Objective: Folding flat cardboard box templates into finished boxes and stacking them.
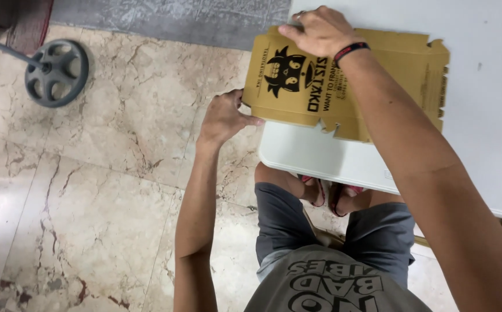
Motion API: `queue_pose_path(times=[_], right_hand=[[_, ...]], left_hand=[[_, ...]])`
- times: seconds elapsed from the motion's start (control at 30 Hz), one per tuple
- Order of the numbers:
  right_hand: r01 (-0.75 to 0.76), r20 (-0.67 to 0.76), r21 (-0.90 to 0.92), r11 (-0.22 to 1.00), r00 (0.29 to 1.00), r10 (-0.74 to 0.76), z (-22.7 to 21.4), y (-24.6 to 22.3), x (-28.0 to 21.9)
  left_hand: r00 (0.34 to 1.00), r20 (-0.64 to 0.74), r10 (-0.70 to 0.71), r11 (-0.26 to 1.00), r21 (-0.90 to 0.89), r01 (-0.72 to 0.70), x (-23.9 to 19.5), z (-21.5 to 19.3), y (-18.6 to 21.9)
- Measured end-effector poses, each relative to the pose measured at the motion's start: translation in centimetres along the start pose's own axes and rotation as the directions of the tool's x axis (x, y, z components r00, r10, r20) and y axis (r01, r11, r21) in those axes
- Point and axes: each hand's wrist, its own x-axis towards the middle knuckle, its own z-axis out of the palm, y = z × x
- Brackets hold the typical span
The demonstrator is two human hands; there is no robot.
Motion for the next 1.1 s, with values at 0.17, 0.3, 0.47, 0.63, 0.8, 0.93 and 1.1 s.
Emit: queue_pose_path(times=[0.17,0.3,0.47,0.63,0.8,0.93,1.1], right_hand=[[0.046,-0.051,0.005,0.999,0.998,-0.046,-1.3,4.3,-4.0],[0.089,-0.492,-0.154,0.984,0.856,-0.155,-2.3,10.7,-14.1],[-0.037,-0.650,0.085,0.996,0.755,0.083,2.3,14.3,-29.1],[-0.191,-0.564,0.133,0.973,0.793,0.232,7.7,14.5,-31.7],[-0.175,-0.632,0.073,0.982,0.753,0.181,10.1,15.6,-30.6],[-0.108,-0.619,0.088,0.990,0.773,0.139,10.0,15.9,-30.3],[-0.038,-0.554,0.115,0.993,0.827,0.096,9.2,16.5,-30.1]], left_hand=[[0.971,0.066,-0.230,0.944,0.256,0.207,0.1,0.3,1.4],[0.896,0.136,-0.423,0.867,-0.227,0.444,-1.0,-1.1,4.5],[0.855,0.132,-0.501,0.708,-0.506,0.493,0.2,-0.2,0.8],[0.931,0.193,-0.310,0.528,-0.780,0.337,1.3,1.0,-2.5],[0.928,0.171,-0.332,0.499,-0.803,0.327,1.4,1.6,-3.8],[0.930,0.140,-0.339,0.482,-0.823,0.300,1.4,1.8,-3.0],[0.934,0.121,-0.337,0.513,-0.808,0.290,1.7,1.9,-3.7]])
